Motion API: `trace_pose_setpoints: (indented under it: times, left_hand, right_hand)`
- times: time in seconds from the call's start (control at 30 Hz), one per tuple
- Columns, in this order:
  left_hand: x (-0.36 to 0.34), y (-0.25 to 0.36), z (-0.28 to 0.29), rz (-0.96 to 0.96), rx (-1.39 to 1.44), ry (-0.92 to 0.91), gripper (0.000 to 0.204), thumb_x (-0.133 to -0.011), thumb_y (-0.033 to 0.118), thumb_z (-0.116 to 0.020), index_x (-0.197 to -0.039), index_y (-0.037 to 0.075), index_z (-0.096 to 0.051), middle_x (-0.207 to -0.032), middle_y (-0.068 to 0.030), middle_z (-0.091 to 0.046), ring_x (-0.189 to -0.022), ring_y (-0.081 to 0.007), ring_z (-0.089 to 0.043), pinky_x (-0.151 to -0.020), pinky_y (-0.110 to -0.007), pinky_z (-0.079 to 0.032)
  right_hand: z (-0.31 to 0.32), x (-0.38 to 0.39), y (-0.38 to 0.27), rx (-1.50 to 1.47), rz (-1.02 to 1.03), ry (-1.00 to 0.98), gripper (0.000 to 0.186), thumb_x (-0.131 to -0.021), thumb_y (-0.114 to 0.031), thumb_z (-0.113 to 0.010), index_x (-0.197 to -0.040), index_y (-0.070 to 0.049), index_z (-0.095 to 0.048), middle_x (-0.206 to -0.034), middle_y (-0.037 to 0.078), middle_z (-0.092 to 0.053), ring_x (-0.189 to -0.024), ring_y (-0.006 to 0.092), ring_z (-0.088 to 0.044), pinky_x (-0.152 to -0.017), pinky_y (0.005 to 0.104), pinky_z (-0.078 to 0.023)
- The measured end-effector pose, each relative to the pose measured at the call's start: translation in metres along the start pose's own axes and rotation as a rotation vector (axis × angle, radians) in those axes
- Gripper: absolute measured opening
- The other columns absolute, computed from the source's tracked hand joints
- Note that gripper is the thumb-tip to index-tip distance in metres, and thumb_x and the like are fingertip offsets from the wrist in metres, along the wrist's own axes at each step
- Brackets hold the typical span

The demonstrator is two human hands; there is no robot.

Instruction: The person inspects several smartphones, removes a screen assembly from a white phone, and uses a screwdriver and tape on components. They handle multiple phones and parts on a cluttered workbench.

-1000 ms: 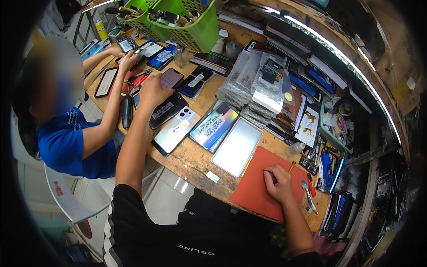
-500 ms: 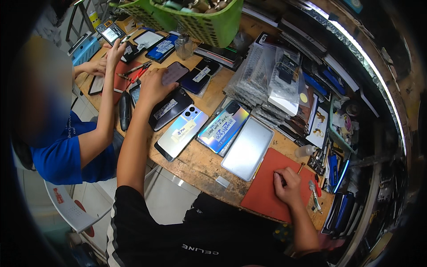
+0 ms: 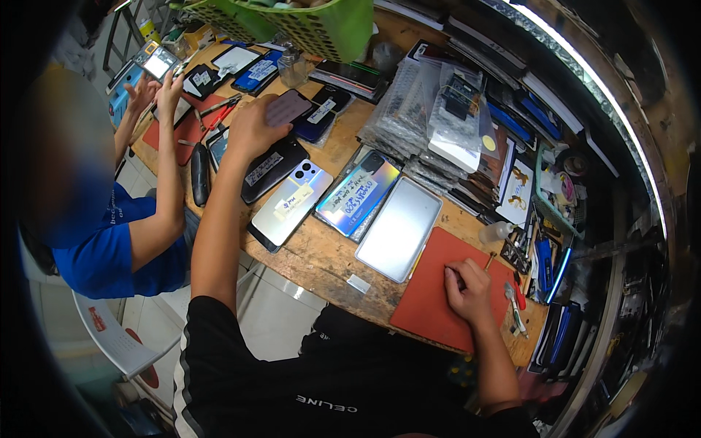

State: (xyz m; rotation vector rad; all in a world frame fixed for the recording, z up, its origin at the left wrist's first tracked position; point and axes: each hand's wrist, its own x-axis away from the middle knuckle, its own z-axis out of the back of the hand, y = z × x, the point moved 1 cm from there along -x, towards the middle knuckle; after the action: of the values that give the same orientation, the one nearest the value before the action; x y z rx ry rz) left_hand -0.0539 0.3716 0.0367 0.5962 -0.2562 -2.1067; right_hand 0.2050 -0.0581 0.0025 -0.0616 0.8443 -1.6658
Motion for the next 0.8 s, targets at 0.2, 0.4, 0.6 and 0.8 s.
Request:
trace_pose_setpoints:
  times: [0.2, 0.4, 0.6, 0.8]
  left_hand:
    - [0.002, -0.016, -0.016, -0.076, 0.021, 0.081, 0.067, -0.074, 0.031, -0.088, -0.129, -0.001, -0.069, -0.122, -0.0240, -0.072, -0.116, -0.0407, -0.067, -0.102, -0.048, -0.052]
    - [0.038, -0.006, -0.018, -0.142, -0.066, 0.320, 0.055, -0.087, 0.031, -0.082, -0.131, 0.000, -0.067, -0.129, -0.0234, -0.069, -0.125, -0.0396, -0.063, -0.109, -0.045, -0.048]
    - [0.043, -0.071, 0.045, 0.108, 0.191, 0.320, 0.031, -0.098, 0.010, -0.067, -0.128, 0.002, -0.068, -0.112, -0.0194, -0.075, -0.105, -0.0348, -0.072, -0.091, -0.042, -0.055]
    - [0.045, -0.073, 0.030, 0.033, 0.048, 0.064, 0.049, -0.094, 0.021, -0.076, -0.134, -0.003, -0.063, -0.129, -0.0219, -0.070, -0.122, -0.0338, -0.068, -0.105, -0.041, -0.052]
  right_hand:
    - [0.000, 0.001, 0.001, -0.034, -0.028, 0.006, 0.002, -0.091, 0.002, -0.070, -0.092, 0.001, -0.071, -0.070, 0.008, -0.056, -0.053, 0.0174, -0.055, -0.049, 0.0303, -0.041]
    - [-0.001, 0.000, 0.000, -0.033, -0.020, 0.015, 0.006, -0.089, 0.003, -0.073, -0.093, 0.000, -0.071, -0.070, 0.009, -0.055, -0.052, 0.0196, -0.055, -0.048, 0.0325, -0.042]
    - [0.000, 0.000, 0.000, -0.035, -0.007, 0.010, 0.004, -0.089, 0.003, -0.072, -0.092, 0.000, -0.070, -0.070, 0.009, -0.055, -0.052, 0.0193, -0.056, -0.049, 0.0323, -0.043]
    - [0.000, -0.001, -0.001, -0.051, -0.028, -0.004, 0.004, -0.089, 0.003, -0.071, -0.092, 0.000, -0.070, -0.071, 0.009, -0.056, -0.053, 0.0192, -0.057, -0.049, 0.0323, -0.043]
